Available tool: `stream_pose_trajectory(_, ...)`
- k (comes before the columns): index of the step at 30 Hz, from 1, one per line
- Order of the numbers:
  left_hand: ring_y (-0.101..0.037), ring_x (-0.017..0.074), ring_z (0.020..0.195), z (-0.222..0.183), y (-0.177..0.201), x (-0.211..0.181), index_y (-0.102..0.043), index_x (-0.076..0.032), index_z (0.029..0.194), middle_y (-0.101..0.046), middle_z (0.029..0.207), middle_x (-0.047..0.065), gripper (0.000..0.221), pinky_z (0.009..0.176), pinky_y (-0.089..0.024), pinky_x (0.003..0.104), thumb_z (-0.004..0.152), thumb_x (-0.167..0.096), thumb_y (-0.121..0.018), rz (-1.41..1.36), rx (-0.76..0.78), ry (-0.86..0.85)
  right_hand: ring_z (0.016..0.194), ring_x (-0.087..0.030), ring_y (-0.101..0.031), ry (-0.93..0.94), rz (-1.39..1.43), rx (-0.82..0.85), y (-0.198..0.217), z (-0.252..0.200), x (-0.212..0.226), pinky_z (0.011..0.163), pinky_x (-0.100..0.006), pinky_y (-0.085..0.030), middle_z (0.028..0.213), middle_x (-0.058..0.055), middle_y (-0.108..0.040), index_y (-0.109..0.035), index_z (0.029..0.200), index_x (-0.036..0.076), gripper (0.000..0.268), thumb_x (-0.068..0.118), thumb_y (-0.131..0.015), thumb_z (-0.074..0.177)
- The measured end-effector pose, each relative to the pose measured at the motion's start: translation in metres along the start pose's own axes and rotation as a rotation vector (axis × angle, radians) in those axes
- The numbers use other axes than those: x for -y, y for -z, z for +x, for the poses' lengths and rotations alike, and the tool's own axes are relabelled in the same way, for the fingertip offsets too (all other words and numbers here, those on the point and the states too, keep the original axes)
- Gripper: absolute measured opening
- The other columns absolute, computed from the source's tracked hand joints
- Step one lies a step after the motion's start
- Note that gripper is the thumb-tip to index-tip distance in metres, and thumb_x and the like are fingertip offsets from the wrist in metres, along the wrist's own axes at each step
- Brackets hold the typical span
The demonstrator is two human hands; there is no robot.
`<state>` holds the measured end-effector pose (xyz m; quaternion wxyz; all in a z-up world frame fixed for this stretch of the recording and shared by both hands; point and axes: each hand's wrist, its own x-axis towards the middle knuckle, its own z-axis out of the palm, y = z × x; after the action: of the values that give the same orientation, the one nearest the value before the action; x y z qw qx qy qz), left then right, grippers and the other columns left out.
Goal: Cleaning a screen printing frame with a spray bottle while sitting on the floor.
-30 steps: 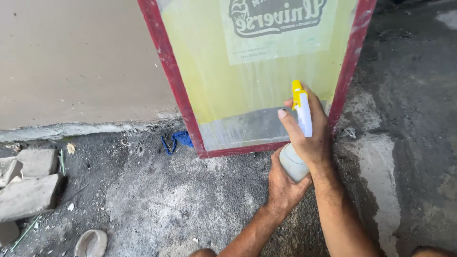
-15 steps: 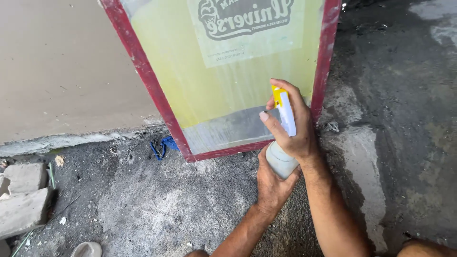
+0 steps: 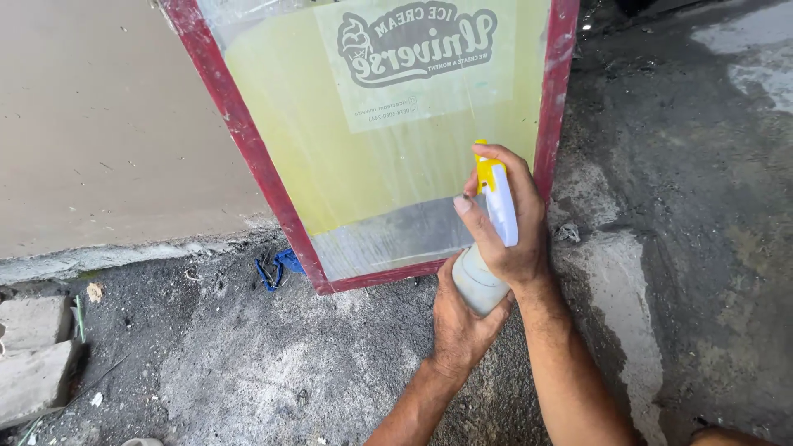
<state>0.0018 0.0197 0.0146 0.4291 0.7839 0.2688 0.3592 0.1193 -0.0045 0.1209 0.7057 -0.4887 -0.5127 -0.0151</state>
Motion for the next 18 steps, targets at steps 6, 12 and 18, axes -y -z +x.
stream_pose_trajectory(6, -0.063, 0.0404, 0.123, 0.032, 0.017, -0.006, -0.025, 0.003, 0.15, -0.058, 0.135, 0.028, 0.108, 0.103, -0.052, 0.048, 0.074, -0.038, -0.091, 0.118, -0.088, -0.145, 0.092, -0.011, -0.058, -0.077, 0.11, -0.035, -0.006, 0.041, -0.014, 0.083, -0.027, -0.051, 0.107, -0.004, -0.06, -0.053, 0.142, 0.001, 0.045, 0.006, -0.066, 0.099)
stream_pose_trajectory(12, -0.063, 0.0423, 0.12, 0.071, 0.016, 0.021, -0.028, 0.0, 0.149, -0.058, 0.133, 0.027, 0.103, 0.099, -0.054, 0.049, 0.075, -0.035, -0.09, 0.275, -0.196, -0.225, 0.096, -0.01, -0.058, 0.003, 0.239, -0.046, -0.021, 0.083, -0.047, 0.086, -0.027, -0.051, 0.109, -0.004, -0.059, -0.053, 0.14, 0.002, 0.04, 0.004, -0.065, 0.102)
stream_pose_trajectory(18, -0.064, 0.0419, 0.114, 0.102, 0.016, 0.013, -0.035, 0.001, 0.145, -0.062, 0.125, 0.026, 0.095, 0.095, -0.054, 0.05, 0.075, -0.033, -0.089, 0.248, -0.202, -0.191, 0.094, -0.011, -0.059, 0.004, 0.256, -0.037, -0.021, 0.115, -0.069, 0.081, -0.03, -0.056, 0.111, -0.004, -0.059, -0.054, 0.138, 0.001, 0.036, 0.006, -0.063, 0.103)
